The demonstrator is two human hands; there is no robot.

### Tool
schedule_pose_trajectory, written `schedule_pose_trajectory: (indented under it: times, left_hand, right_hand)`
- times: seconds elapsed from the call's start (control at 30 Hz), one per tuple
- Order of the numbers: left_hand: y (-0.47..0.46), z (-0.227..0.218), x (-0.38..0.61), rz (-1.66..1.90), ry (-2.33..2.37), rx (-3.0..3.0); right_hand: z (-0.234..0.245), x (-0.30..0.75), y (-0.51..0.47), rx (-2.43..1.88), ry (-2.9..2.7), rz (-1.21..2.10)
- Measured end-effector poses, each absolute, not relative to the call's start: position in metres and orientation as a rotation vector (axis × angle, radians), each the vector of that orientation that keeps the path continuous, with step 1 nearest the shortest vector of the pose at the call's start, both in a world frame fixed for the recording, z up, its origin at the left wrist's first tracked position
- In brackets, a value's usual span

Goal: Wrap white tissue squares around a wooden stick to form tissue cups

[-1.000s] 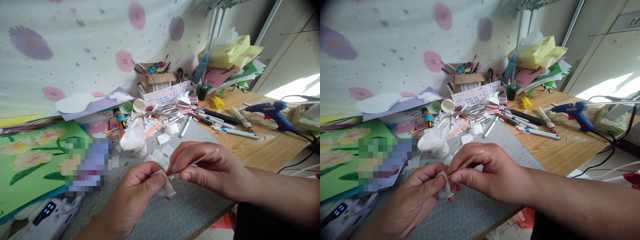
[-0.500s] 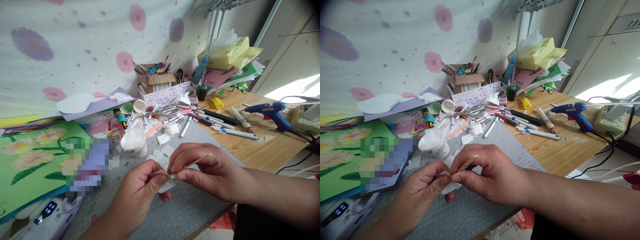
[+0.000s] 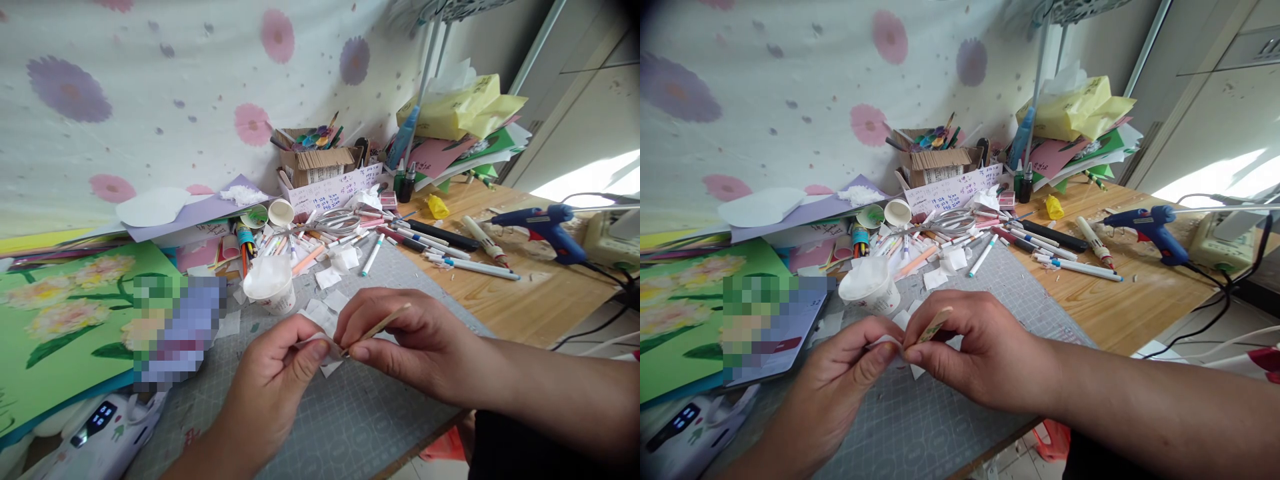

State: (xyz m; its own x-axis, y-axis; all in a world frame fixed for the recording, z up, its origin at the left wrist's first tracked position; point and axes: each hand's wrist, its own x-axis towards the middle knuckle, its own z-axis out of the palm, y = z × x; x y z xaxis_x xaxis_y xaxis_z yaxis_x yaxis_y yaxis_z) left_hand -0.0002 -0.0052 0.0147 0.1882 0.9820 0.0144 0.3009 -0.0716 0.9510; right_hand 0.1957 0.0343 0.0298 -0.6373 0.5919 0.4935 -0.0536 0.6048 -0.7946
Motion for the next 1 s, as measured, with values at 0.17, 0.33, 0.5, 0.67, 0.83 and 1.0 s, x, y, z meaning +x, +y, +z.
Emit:
schedule_pose_trajectory:
  times: [0.17, 0.33, 0.5, 0.67, 0.83, 1.0]
  left_hand:
    - [-0.004, 0.009, 0.000, 0.917, 1.284, 1.594]
    - [-0.009, 0.007, -0.001, 1.288, 1.440, 1.713]
    - [-0.016, 0.012, 0.001, 1.211, 1.273, 2.070]
    - [-0.013, 0.011, 0.010, 1.025, 1.410, 2.036]
    - [-0.013, 0.012, 0.013, 0.954, 1.449, 1.924]
    - [-0.008, 0.012, 0.010, 0.883, 1.509, 1.726]
  right_hand:
    - [0.029, 0.195, 0.034, -0.414, -2.020, 1.058]
    - [0.026, 0.196, 0.035, -0.465, -1.973, 1.021]
    - [0.026, 0.194, 0.036, -0.524, -1.955, 1.012]
    - [0.025, 0.191, 0.034, -0.487, -1.955, 0.996]
    - [0.022, 0.190, 0.029, -0.570, -1.977, 1.018]
    - [0.019, 0.190, 0.032, -0.764, -1.869, 1.182]
